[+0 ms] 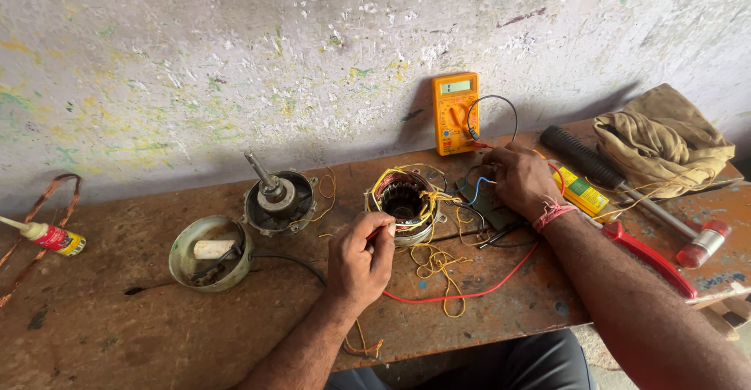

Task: The person uses a digital multimeter to test the electrical continuity of a motor stator's windings. They repeatedly connect the multimeter probes to different wires on the stator and observe the readings on the multimeter's display.

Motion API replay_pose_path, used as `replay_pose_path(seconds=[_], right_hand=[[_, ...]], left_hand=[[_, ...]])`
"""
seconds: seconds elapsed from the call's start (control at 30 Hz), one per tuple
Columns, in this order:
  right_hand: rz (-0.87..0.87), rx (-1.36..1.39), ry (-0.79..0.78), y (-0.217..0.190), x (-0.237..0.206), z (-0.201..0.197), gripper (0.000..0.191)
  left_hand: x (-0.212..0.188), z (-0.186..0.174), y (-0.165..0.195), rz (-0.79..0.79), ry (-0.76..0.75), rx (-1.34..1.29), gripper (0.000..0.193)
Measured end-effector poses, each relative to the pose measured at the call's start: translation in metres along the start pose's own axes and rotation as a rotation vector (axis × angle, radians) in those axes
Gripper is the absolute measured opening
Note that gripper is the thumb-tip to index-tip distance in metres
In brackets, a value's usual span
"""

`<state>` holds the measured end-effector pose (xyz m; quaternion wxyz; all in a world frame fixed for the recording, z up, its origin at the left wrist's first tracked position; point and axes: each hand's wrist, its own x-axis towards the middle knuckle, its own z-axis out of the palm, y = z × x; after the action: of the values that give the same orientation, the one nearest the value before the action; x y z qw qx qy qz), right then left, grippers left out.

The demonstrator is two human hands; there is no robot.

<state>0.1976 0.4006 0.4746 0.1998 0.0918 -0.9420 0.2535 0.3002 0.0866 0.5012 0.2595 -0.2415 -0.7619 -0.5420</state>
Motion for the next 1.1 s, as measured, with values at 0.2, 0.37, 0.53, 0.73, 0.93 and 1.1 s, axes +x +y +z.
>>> replay_pose_path(seconds=[0.2, 0.37, 0.53, 0.73, 0.93, 1.1], right_hand=[[0.046, -0.101, -0.048, -0.008, 0.002, -0.003, 0.026], [0.019, -0.279, -0.187, -0.022, 0.001, -0.010, 0.025], [-0.050, -0.395, -0.239, -0.034, 0.002, -0.018, 0.029], [-0.052, -0.438, -0.301, -0.038, 0.000, -0.024, 0.037], [-0.001, -0.457, -0.338, -0.039, -0.003, -0.025, 0.037], [0.027, -0.425, -0.319, -0.039, -0.002, -0.027, 0.033]], left_hand=[[-0.001, 0.001, -0.003, 0.003, -0.012, -0.012, 0.005], [-0.002, 0.001, -0.005, -0.022, -0.019, -0.003, 0.005], [-0.001, 0.001, -0.005, -0.010, -0.009, -0.010, 0.006], [-0.003, 0.002, 0.000, -0.032, -0.001, 0.016, 0.006], [-0.004, 0.002, 0.002, 0.010, -0.001, 0.004, 0.006], [-0.004, 0.001, 0.001, 0.020, -0.015, 0.000, 0.005]])
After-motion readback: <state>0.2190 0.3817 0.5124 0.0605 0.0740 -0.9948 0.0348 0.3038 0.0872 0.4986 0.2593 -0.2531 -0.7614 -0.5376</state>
